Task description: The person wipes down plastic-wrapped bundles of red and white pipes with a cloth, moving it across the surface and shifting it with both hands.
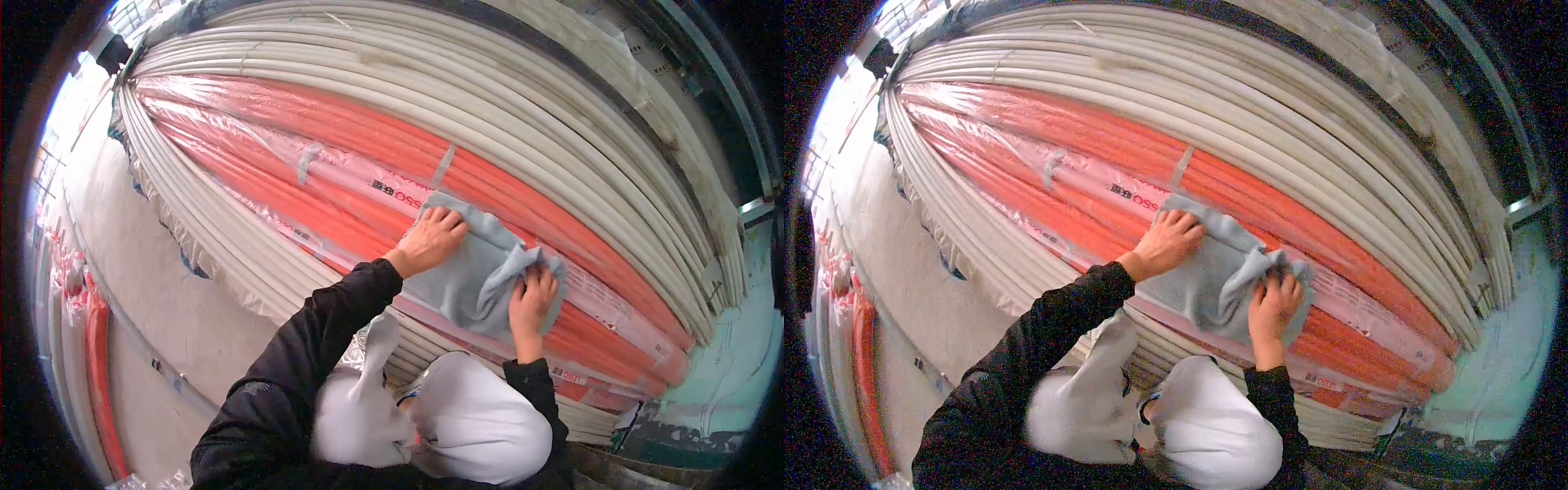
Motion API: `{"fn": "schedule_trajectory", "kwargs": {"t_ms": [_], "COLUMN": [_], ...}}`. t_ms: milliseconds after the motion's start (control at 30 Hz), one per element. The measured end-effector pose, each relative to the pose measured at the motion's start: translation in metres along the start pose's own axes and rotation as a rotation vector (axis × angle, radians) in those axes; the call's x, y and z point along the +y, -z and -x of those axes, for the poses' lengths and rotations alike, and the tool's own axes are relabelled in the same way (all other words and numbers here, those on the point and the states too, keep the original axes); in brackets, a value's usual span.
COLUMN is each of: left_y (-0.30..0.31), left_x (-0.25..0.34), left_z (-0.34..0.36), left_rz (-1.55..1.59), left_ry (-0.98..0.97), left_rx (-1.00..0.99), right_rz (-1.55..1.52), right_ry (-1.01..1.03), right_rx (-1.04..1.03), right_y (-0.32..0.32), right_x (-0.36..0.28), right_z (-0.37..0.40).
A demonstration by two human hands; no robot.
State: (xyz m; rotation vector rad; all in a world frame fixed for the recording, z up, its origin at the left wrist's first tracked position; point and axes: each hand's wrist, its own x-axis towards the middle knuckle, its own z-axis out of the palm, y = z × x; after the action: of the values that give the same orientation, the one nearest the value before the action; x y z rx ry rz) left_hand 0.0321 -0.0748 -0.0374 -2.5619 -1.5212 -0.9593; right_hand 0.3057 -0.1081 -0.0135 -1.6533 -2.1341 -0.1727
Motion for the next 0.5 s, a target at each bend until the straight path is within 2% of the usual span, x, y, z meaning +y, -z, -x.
{"fn": "schedule_trajectory", "kwargs": {"t_ms": [133, 267, 367, 400, 500], "left_y": [0.015, 0.042, 0.062, 0.068, 0.083], "left_x": [-0.036, -0.084, -0.112, -0.121, -0.152], "left_z": [0.019, 0.042, 0.055, 0.059, 0.070], "left_rz": [-0.003, -0.174, -0.274, -0.294, -0.377], "left_ry": [0.139, 0.284, 0.410, 0.454, 0.515], "left_rx": [0.122, 0.113, 0.131, 0.151, 0.226], "right_rz": [-0.095, -0.182, -0.237, -0.103, -0.136], "right_ry": [-0.027, 0.035, 0.127, 0.206, 0.300], "right_rx": [-0.031, -0.015, -0.113, -0.158, -0.315], "right_y": [-0.008, -0.009, -0.010, -0.011, -0.011], "right_x": [-0.013, -0.009, -0.028, -0.037, -0.068], "right_z": [-0.002, -0.003, -0.018, -0.021, -0.035]}}
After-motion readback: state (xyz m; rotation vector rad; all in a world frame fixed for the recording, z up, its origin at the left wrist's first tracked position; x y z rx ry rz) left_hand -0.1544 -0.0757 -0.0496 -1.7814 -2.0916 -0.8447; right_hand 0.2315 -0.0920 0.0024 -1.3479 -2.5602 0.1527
